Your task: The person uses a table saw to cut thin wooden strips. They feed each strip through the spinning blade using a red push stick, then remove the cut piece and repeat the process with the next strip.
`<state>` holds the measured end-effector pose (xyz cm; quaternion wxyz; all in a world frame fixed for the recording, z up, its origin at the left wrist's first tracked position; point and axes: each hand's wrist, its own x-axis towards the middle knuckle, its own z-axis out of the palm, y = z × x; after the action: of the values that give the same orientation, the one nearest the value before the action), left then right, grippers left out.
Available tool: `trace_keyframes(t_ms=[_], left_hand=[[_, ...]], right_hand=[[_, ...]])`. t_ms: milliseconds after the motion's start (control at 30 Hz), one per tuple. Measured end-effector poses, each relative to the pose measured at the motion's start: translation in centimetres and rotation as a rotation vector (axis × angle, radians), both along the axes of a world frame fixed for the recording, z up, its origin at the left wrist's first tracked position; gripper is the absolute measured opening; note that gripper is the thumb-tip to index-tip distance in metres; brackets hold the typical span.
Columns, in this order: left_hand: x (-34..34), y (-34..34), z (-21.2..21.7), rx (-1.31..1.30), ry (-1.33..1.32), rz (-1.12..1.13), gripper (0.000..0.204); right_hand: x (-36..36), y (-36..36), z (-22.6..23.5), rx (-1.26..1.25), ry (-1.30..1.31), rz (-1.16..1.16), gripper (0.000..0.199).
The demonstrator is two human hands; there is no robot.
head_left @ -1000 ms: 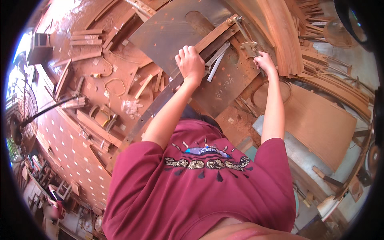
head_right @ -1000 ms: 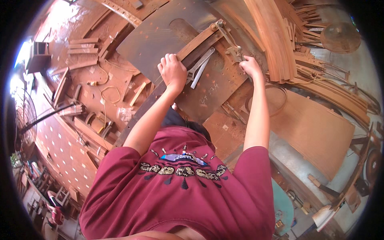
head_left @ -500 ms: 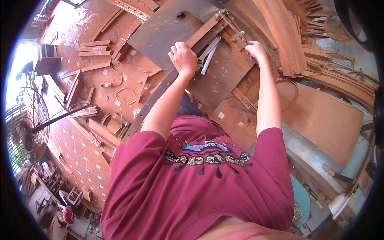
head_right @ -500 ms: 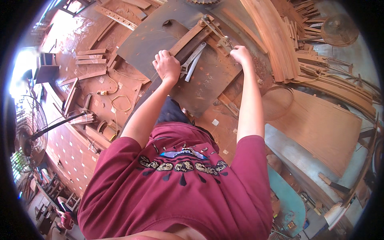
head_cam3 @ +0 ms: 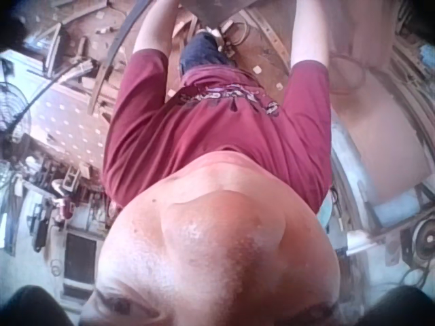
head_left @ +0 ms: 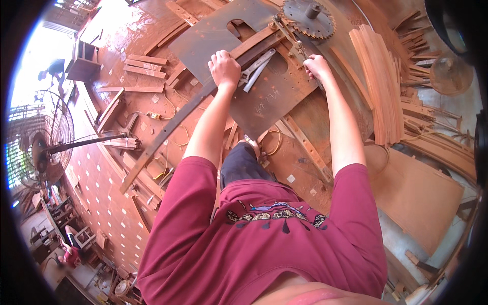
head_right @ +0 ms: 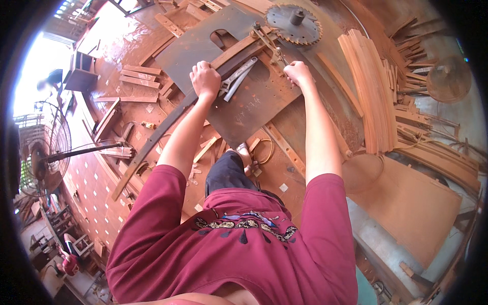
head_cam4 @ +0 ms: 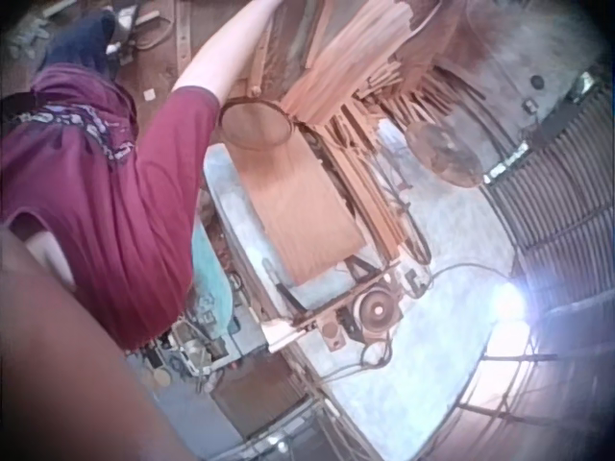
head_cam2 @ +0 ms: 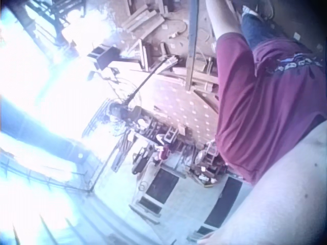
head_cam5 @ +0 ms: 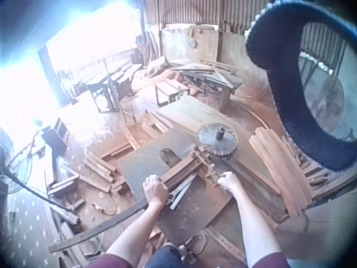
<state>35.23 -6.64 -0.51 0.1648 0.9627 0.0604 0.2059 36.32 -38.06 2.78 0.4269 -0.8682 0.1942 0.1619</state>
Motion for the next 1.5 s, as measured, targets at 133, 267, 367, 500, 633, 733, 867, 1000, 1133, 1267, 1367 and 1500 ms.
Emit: trace_keyframes(t_ms=[133, 267, 367, 500, 633, 733, 867, 1000, 1133, 1267, 1367, 1500], left_hand=[[4.6, 3.4, -0.5, 0.012, -0.041, 0.026, 0.014], [8.1, 6.1, -0.9, 0.047, -0.049, 0.060, 0.015], [10.5, 7.4, -0.5, 0.098, -0.066, 0.048, 0.013], [12.0, 8.6, -0.6, 0.138, -0.086, 0.063, 0.011], [12.0, 8.8, -0.4, 0.098, -0.075, 0.042, 0.012], [12.0, 8.8, -0.1, 0.080, -0.078, 0.048, 0.012], [11.8, 8.8, -0.5, 0.092, -0.088, 0.039, 0.014], [11.9, 9.2, -0.8, 0.080, -0.069, 0.054, 0.014], [12.0, 9.3, -0.8, 0.084, -0.055, 0.033, 0.015], [11.8, 9.9, -0.9, 0.062, -0.092, -0.005, 0.016], [10.6, 9.6, -1.2, 0.050, -0.115, -0.039, 0.018], [8.0, 7.6, -1.1, 0.048, -0.118, -0.036, 0.018]], right_hand=[[4.4, 3.7, 0.9, -0.010, -0.012, -0.012, 0.025], [7.9, 7.2, 1.6, 0.000, -0.053, 0.015, 0.025], [10.1, 8.3, 1.5, -0.026, -0.030, 0.016, 0.025], [11.8, 10.2, 2.4, -0.046, 0.009, 0.022, 0.022], [12.0, 10.0, 1.7, -0.042, 0.029, 0.035, 0.017], [12.2, 9.8, 1.1, -0.067, 0.005, 0.028, 0.025], [11.9, 9.1, 0.3, -0.037, -0.014, 0.050, 0.029], [12.4, 9.0, 0.1, -0.010, 0.007, 0.078, 0.029], [12.3, 8.9, 0.1, -0.021, 0.005, 0.084, 0.029], [12.0, 9.0, 0.5, 0.002, -0.022, 0.087, 0.025], [10.7, 8.4, 0.4, -0.004, -0.044, 0.081, 0.021], [8.5, 6.4, 0.3, 0.011, -0.032, 0.062, 0.028]])
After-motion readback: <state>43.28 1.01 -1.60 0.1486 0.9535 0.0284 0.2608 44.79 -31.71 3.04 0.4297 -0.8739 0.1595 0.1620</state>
